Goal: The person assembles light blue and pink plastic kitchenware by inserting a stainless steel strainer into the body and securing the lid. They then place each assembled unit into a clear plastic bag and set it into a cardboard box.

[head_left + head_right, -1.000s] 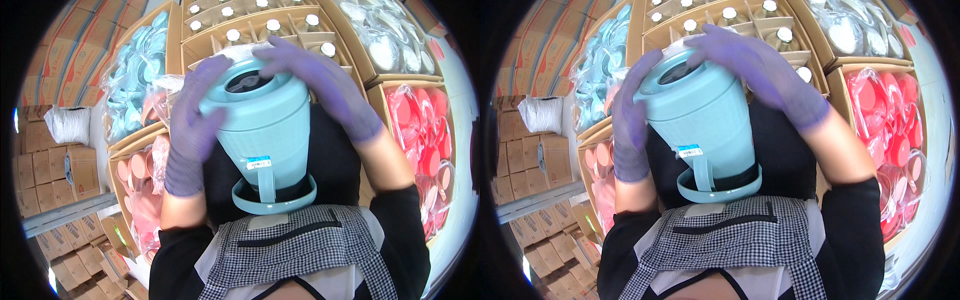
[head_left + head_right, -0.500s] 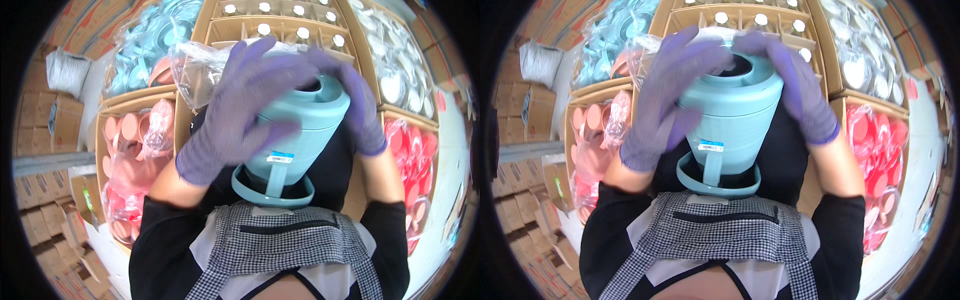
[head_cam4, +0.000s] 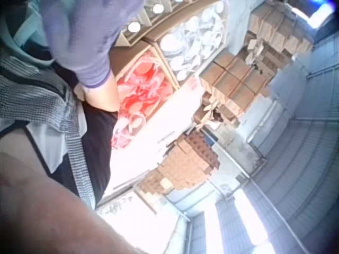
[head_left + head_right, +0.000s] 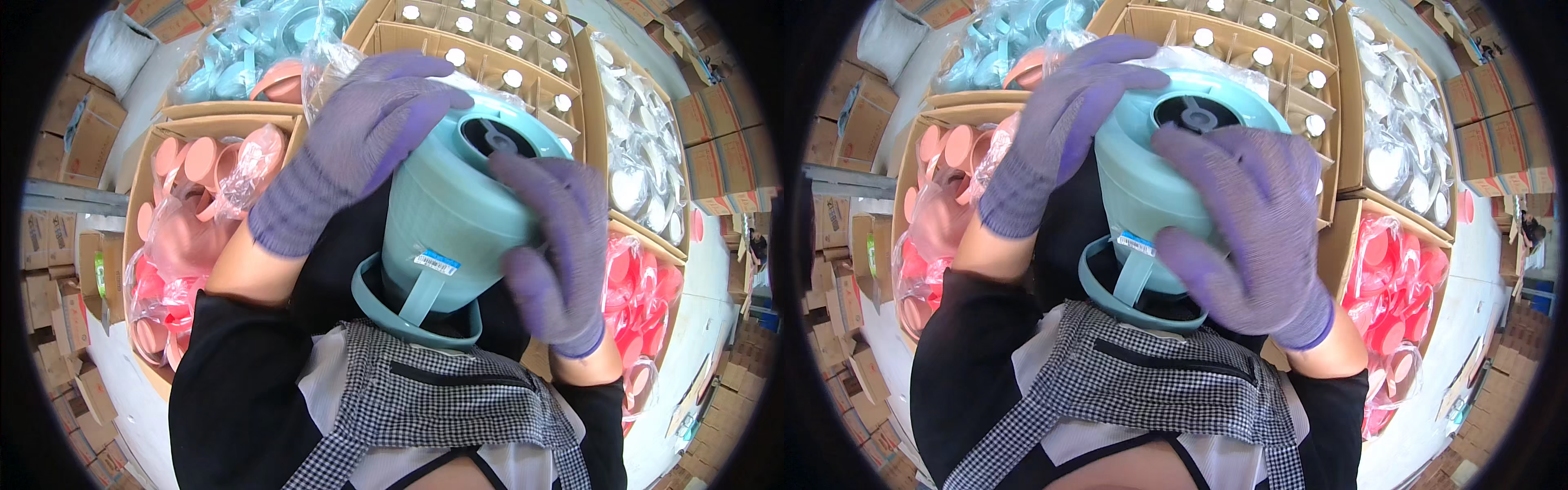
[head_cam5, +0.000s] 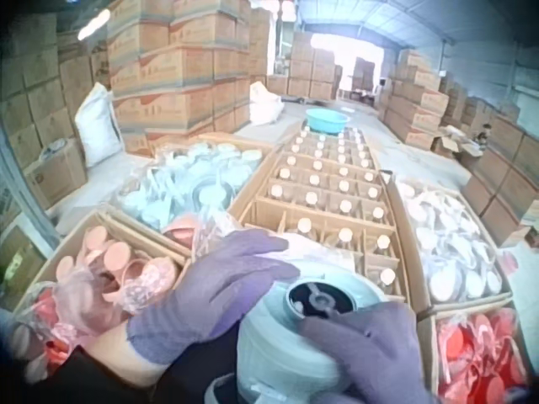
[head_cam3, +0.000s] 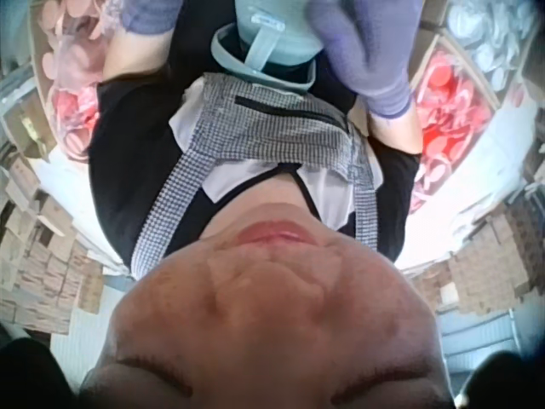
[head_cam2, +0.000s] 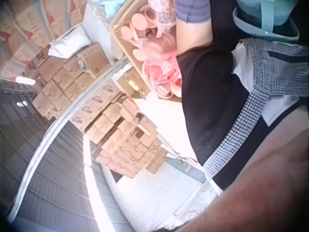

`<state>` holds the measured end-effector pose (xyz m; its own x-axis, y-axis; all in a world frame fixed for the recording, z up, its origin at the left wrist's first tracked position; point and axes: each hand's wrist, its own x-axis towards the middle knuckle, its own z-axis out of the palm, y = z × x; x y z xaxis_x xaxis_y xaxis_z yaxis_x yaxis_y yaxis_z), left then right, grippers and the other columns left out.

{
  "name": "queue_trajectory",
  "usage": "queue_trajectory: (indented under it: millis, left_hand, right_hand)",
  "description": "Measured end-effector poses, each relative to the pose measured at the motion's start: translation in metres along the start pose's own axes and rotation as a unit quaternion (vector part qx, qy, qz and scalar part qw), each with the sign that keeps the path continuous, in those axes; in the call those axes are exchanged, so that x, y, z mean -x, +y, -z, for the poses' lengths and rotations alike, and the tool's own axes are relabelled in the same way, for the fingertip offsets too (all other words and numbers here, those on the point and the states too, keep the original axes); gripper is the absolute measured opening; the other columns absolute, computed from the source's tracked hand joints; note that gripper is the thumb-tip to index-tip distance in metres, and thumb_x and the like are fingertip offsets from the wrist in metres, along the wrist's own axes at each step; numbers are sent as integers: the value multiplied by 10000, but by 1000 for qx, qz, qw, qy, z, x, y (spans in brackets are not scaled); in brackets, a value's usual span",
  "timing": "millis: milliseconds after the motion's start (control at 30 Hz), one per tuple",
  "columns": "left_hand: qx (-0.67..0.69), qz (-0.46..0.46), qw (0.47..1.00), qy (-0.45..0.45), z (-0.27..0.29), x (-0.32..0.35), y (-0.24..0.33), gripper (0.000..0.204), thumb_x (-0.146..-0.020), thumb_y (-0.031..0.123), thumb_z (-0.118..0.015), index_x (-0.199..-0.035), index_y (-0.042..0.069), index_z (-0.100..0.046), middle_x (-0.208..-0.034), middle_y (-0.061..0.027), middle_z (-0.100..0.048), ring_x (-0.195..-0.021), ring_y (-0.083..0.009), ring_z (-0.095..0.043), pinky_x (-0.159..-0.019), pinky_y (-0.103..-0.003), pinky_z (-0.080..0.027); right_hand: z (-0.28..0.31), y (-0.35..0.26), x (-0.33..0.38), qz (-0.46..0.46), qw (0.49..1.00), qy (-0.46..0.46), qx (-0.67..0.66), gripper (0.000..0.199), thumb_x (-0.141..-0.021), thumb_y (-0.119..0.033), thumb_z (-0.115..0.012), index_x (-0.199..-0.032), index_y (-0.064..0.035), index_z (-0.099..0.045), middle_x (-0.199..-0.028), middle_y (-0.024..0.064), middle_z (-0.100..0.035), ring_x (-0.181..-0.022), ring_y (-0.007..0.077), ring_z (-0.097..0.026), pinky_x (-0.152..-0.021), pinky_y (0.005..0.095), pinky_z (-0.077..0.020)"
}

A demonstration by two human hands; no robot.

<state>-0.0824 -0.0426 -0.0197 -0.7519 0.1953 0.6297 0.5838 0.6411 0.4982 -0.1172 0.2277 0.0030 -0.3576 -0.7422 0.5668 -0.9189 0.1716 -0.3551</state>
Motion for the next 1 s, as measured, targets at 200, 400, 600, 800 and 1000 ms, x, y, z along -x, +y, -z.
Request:
queue_trajectory:
  millis: [200,400,600,800,1000]
  left_hand:
    - [-6,28,999,16,-16,27,62,345,-920,294,-717,-1198,97,-771,-1286,-152,-708,-1327,-368,-570,-1202,-525,-333]
    - [219,-57,973,-48,-21,10,-15,375,-1014,411,-578,-1052,127,-820,-1303,-151,-722,-1520,-402,-393,-1251,-559,-258]
    - [532,54,841,-80,-65,13,-22,566,-1053,515,-529,-1384,75,-663,-1454,-168,-622,-1412,-301,-535,-1207,-436,-401]
    - [769,299,536,-180,-91,31,-18,532,-1069,416,-557,-1476,75,-574,-1408,-187,-642,-1310,-279,-623,-1161,-405,-458]
    - [778,269,534,-194,-97,41,-17,536,-1051,405,-588,-1469,70,-575,-1384,-192,-650,-1286,-289,-633,-1150,-409,-465]
  right_hand:
    - [-33,59,-26,-157,861,81,-477,457,-1071,-276,-395,-1117,49,-714,-1163,192,-716,-1205,343,-644,-1120,422,-440]
    - [-11,25,39,-67,993,81,45,277,-1002,-161,-470,-964,21,-675,-1015,176,-727,-963,328,-689,-1022,504,-505]
    - [54,-37,12,-105,983,-5,-151,305,-941,-226,-596,-1045,-2,-774,-1068,175,-734,-1079,321,-667,-1021,456,-495]
    - [90,-38,-80,147,920,-361,44,351,-923,-221,-699,-1209,-22,-744,-1153,178,-735,-983,345,-698,-871,443,-557]
    - [69,-44,-92,-172,887,-426,49,244,-955,-255,-700,-959,-11,-688,-859,153,-705,-723,290,-706,-695,409,-565]
